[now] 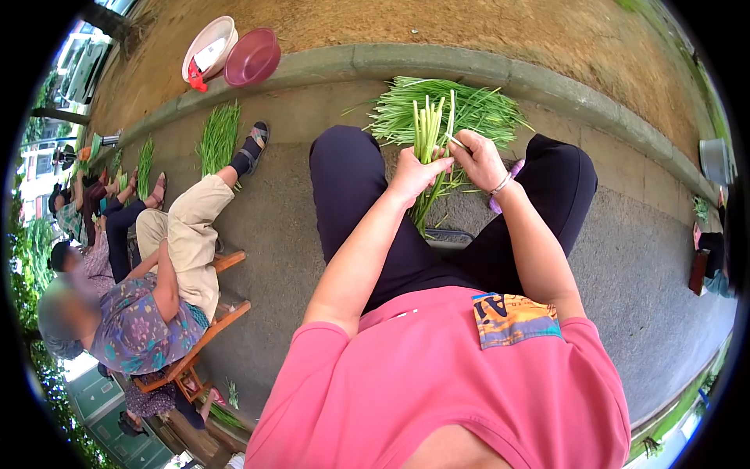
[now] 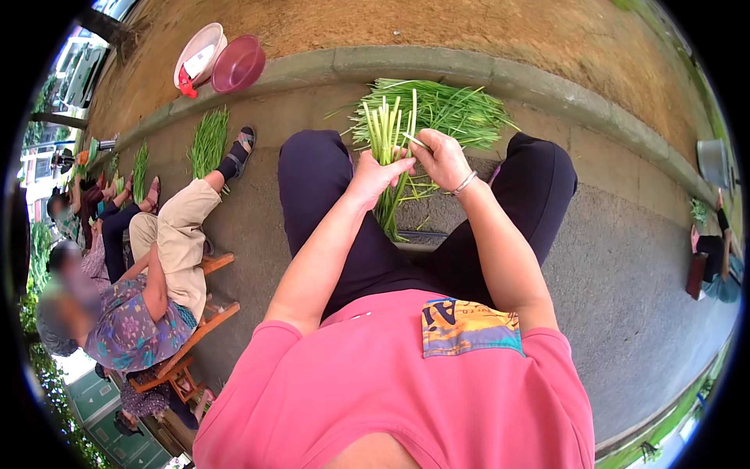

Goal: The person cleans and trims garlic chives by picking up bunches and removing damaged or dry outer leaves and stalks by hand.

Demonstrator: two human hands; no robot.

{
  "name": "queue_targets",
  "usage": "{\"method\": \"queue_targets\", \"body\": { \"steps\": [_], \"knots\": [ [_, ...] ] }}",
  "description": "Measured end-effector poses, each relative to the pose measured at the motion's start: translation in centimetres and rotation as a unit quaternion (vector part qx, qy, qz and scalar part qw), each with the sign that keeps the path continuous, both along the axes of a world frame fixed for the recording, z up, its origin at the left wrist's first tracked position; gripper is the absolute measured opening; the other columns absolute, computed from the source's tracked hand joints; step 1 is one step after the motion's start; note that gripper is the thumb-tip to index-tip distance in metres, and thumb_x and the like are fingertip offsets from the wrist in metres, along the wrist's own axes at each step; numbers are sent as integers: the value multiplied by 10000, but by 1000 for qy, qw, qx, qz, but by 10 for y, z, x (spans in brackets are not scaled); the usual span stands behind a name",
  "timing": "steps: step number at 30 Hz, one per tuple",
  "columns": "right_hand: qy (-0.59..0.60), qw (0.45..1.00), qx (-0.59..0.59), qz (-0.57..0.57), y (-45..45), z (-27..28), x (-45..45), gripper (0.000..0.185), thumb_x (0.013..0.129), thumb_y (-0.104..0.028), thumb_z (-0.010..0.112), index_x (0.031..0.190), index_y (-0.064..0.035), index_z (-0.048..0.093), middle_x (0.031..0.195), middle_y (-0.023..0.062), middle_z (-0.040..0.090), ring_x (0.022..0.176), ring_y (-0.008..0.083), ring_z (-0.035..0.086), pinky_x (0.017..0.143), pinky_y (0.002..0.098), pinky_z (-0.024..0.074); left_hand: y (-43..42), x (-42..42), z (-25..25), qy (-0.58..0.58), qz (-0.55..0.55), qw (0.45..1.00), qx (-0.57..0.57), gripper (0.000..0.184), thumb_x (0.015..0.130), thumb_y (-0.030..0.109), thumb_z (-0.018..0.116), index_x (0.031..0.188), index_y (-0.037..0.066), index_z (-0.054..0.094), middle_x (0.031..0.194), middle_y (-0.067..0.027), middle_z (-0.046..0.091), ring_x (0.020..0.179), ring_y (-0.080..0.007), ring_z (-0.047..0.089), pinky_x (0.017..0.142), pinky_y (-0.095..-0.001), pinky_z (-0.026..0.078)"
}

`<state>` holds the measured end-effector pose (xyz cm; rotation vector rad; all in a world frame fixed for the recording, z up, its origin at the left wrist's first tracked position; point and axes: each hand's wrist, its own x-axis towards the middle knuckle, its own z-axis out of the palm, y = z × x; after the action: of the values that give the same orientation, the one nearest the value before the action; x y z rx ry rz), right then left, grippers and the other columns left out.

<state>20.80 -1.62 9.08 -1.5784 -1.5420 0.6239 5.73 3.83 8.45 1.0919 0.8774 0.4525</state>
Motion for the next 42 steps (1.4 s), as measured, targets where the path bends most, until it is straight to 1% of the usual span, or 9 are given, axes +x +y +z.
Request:
{"method": "queue_targets", "body": {
  "steps": [4,10,23,30,32,34,37,40,42],
  "knots": [
    [-44,998,53,-4,-1,-3,-2,103,792,-87,562,751,-12,505,674,124,477,610,297,497,560,351,403,1,0,2,-8,5,1000,-18,138,760,82,645,865,17,584,670,-64,610,481,-60,462,414,-186,328],
    [-128,991,34,-6,-3,5,-3,84,779,-98,543,766,-44,480,724,123,507,637,327,540,539,396,435,0,0,8,-3,-10,1000,-14,102,763,65,625,859,46,596,640,-40,593,457,-46,428,404,-176,308],
    [-174,984,33,-28,-1,-2,-3,95,770,-110,542,782,-49,470,729,121,511,626,325,547,536,397,445,3,-1,13,10,-19,1000,-10,124,770,98,613,879,38,608,623,-25,583,433,-35,391,395,-176,299],
    [-128,973,76,-176,3,-6,22,103,790,-132,560,786,-44,508,731,139,537,641,322,550,557,392,427,1,-6,13,16,-49,999,16,184,794,123,585,930,3,620,633,-23,590,429,-29,390,402,-168,307],
    [-102,974,28,-202,3,-4,24,126,788,-136,567,745,-29,515,684,144,536,642,321,545,551,381,421,2,-7,14,14,-53,998,11,188,801,126,578,937,4,621,634,-21,591,429,-29,390,402,-167,308],
    [-74,974,33,-211,3,-4,23,195,785,-162,589,685,-14,512,590,140,504,550,289,505,514,358,398,3,-7,15,6,-46,999,12,193,816,139,564,944,7,621,641,-24,593,431,-31,394,405,-167,313],
    [-14,985,-75,-154,0,-4,21,284,793,-216,608,635,-5,504,481,90,400,449,141,352,458,301,338,4,-8,16,-4,-34,999,8,198,831,152,551,953,11,620,648,-31,594,438,-33,399,408,-167,315],
    [38,987,-107,-110,1,-9,21,239,798,-194,600,676,-3,521,496,65,413,481,97,367,465,285,342,4,-7,17,-11,-32,999,8,209,840,167,542,955,9,617,654,-38,595,450,-36,406,414,-166,314],
    [99,986,-105,-87,0,-18,19,143,793,-154,598,788,-14,568,572,15,478,519,75,382,481,266,358,4,-7,16,-15,-31,999,5,205,843,165,539,951,8,616,653,-39,594,454,-38,409,418,-165,315]
  ]
}}
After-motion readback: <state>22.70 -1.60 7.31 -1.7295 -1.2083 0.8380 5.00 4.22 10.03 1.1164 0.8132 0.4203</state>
